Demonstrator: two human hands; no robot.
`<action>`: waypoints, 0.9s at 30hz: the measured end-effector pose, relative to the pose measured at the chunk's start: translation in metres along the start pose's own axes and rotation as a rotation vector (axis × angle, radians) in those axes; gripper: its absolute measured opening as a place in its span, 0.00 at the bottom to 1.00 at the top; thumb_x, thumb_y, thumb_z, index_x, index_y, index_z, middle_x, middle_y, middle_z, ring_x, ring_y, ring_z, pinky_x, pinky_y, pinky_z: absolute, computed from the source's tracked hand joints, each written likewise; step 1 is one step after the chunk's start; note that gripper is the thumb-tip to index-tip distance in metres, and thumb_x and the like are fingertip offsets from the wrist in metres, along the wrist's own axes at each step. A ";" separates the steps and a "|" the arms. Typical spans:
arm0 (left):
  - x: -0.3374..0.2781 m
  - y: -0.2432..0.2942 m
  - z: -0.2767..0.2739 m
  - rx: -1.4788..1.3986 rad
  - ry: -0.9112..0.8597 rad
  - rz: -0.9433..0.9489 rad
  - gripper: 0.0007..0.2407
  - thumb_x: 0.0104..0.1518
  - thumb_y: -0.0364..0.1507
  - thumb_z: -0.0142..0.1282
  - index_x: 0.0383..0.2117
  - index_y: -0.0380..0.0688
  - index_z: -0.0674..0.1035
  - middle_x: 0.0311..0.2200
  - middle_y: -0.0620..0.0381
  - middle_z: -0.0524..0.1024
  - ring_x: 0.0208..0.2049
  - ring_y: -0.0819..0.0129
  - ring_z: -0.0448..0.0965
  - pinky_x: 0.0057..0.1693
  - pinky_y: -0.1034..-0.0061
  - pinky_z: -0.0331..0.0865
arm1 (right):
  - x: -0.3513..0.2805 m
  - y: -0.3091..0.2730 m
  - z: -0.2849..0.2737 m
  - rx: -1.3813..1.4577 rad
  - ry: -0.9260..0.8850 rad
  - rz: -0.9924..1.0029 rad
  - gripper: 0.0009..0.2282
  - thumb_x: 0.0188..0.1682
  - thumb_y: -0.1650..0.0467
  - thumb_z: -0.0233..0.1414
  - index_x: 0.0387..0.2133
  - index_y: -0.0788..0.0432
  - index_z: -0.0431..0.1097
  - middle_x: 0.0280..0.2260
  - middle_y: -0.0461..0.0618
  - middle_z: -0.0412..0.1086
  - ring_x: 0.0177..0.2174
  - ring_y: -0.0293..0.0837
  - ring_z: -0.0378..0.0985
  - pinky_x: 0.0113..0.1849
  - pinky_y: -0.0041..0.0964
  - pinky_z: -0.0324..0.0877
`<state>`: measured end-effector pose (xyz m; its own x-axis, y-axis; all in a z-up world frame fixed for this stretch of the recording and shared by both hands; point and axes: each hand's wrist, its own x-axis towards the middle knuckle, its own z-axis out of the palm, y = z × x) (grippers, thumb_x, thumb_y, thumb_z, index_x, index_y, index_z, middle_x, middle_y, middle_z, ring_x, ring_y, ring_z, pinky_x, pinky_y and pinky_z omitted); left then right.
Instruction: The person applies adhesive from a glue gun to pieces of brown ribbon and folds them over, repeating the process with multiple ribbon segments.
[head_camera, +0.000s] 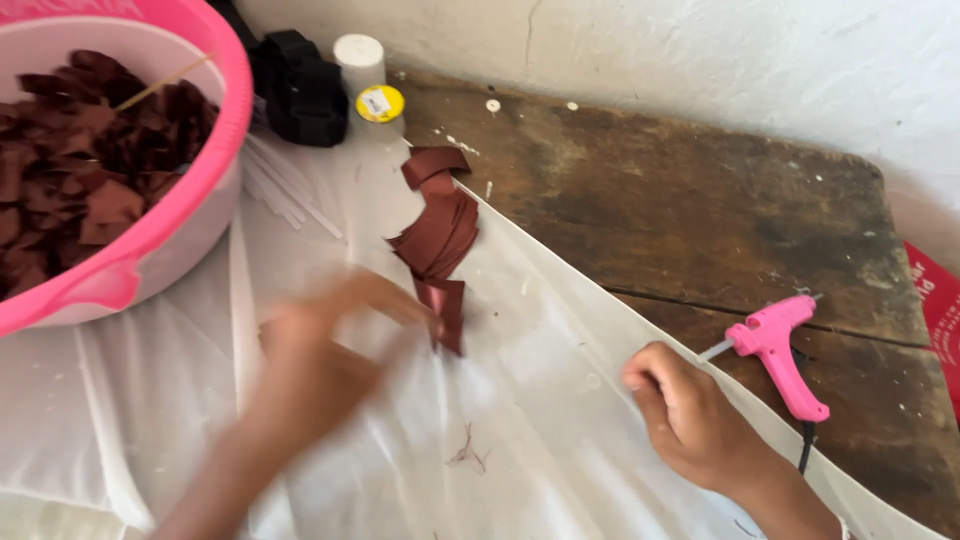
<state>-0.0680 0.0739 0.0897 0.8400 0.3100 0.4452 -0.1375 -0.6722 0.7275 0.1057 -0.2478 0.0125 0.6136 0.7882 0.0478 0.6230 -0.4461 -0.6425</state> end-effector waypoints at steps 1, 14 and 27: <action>0.004 -0.017 -0.033 0.008 0.008 0.002 0.05 0.52 0.23 0.66 0.28 0.53 0.84 0.31 0.68 0.85 0.35 0.79 0.84 0.46 0.85 0.71 | -0.001 0.000 -0.001 0.001 0.001 -0.011 0.06 0.56 0.71 0.43 0.28 0.54 0.63 0.27 0.43 0.68 0.25 0.40 0.69 0.33 0.34 0.67; 0.000 -0.231 -0.239 0.495 0.331 -0.449 0.04 0.68 0.25 0.69 0.42 0.44 0.84 0.33 0.53 0.78 0.30 0.70 0.75 0.36 0.77 0.68 | -0.002 0.004 0.006 -0.105 0.174 -0.003 0.12 0.54 0.70 0.48 0.20 0.56 0.58 0.16 0.44 0.55 0.18 0.42 0.54 0.25 0.38 0.56; 0.026 0.013 -0.159 0.013 0.225 -0.526 0.04 0.59 0.17 0.56 0.29 0.40 0.77 0.31 0.54 0.82 0.31 0.73 0.81 0.43 0.85 0.77 | 0.023 -0.072 -0.016 -0.046 0.456 -0.416 0.04 0.51 0.76 0.53 0.38 0.64 0.71 0.41 0.56 0.74 0.45 0.52 0.77 0.51 0.43 0.71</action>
